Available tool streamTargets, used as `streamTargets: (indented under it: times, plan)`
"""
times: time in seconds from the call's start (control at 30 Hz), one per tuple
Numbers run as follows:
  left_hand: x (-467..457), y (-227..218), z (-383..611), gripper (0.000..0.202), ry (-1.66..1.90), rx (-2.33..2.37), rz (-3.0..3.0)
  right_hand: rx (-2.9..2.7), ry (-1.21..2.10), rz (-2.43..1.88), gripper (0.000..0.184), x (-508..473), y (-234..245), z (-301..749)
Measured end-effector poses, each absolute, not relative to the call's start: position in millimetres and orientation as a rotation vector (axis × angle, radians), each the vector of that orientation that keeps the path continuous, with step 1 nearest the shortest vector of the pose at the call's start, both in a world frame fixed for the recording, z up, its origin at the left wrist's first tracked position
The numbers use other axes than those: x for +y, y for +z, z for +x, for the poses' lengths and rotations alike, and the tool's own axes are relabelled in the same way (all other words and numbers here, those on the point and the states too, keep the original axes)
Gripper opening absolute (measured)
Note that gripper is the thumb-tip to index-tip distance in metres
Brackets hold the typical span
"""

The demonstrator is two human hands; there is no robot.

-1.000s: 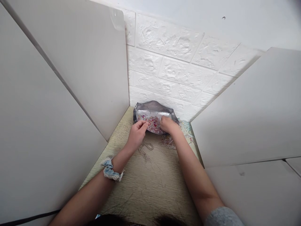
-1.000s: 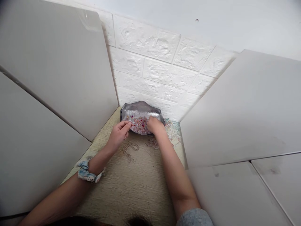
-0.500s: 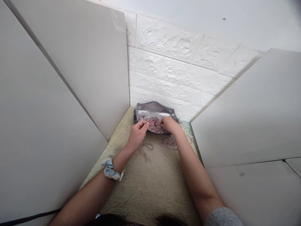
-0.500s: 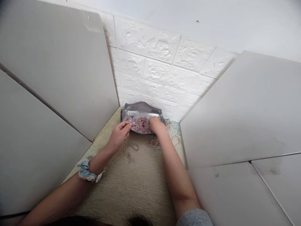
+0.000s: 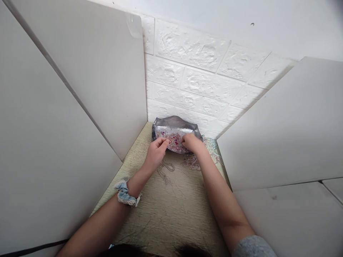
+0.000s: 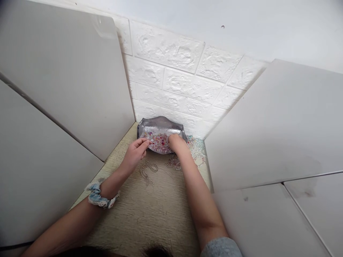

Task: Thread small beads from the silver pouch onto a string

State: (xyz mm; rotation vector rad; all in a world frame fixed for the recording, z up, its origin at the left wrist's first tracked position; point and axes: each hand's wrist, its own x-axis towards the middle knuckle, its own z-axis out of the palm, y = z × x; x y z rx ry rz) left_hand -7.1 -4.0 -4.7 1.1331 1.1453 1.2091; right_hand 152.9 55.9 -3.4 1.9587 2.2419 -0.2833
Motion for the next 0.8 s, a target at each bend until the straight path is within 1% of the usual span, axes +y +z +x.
streamTargets:
  times: [0.1,0.17,0.2,0.27,0.37,0.47,0.6,0.8]
  plan:
    - [-4,-5,-7,0.019,1.220,1.153,1.148,2.372,-0.349,1.948,0.019,56,3,153]
    - [-4,-5,-8,0.018,1.223,1.168,1.157,2.598,-0.522,1.947,0.016,54,11,153]
    - [-4,-4,-8,0.018,1.223,1.175,1.159,2.717,-0.665,1.949,0.014,52,15,153]
    - [-4,-4,-8,0.019,1.218,1.180,1.163,2.842,-1.064,1.921,0.015,49,24,151]
    - [-5,-2,-8,0.020,1.226,1.171,1.172,2.805,-1.694,1.763,0.019,45,31,147]
    - [-6,0,-8,0.020,1.249,1.163,1.165,2.703,-2.058,1.625,0.018,42,31,143]
    - [-7,4,-9,0.020,1.263,1.159,1.149,2.617,-2.283,1.521,0.018,42,26,141]
    - [-9,8,-9,0.019,1.291,1.165,1.126,2.543,-2.384,1.487,0.019,43,22,140]
